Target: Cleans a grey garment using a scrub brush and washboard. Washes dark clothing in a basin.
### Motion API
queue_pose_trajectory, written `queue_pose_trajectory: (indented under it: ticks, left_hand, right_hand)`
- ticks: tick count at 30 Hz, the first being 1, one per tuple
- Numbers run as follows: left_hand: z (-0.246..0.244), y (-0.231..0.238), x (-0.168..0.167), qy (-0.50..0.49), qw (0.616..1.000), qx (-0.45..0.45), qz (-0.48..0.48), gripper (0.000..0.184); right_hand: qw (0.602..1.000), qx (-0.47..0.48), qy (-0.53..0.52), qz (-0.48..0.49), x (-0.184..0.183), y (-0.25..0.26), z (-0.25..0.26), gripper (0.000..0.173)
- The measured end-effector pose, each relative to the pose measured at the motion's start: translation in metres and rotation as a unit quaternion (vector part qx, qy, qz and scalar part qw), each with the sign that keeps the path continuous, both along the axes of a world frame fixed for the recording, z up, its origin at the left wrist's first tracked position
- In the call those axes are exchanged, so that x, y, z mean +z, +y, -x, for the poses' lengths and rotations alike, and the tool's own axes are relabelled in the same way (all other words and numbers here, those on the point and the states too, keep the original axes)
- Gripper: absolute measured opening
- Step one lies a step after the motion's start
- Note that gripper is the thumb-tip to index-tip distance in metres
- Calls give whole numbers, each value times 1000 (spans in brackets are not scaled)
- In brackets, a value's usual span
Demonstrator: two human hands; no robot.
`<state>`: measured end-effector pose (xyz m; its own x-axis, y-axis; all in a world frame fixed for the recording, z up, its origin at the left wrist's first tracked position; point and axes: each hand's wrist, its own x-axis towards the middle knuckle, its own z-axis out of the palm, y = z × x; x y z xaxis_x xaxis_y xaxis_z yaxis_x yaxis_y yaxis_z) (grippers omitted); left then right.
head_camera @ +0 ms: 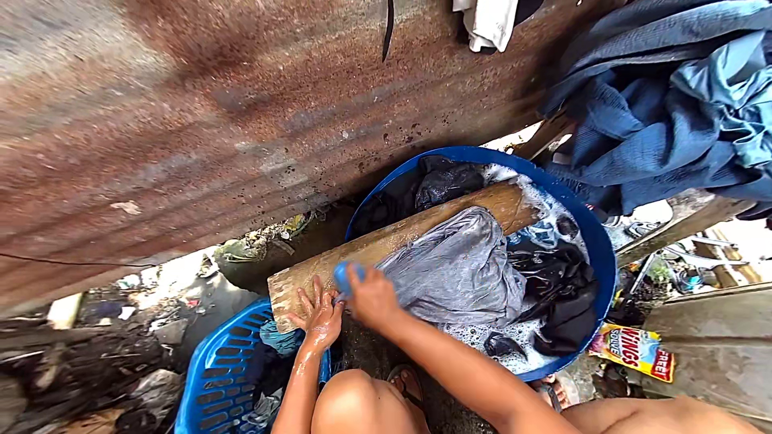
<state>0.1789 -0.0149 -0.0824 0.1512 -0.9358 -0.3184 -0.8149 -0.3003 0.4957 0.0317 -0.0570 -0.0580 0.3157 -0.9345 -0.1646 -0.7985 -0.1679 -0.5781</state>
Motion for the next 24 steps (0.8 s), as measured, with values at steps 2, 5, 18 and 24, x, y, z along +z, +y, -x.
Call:
queue_pose_trajectory:
  ticks: [2, 5, 18, 24]
  left_hand:
    - [-1, 4, -2, 4, 1000, 2, 13, 38]
    - [1, 4, -2, 21, 999, 6, 31, 34]
    - [-4, 7, -10, 6, 998, -4, 60, 35]
    - [0, 3, -10, 0, 998, -11, 56, 34]
  right_hand:
    - [998, 60, 20, -12, 9, 0, 5, 63]
    - [990, -118, 75, -12, 12, -60, 114, 67]
    - [999, -1, 39, -18, 5, -23, 52, 66]
    - [932, -347, 106, -3, 3, -107, 196, 78]
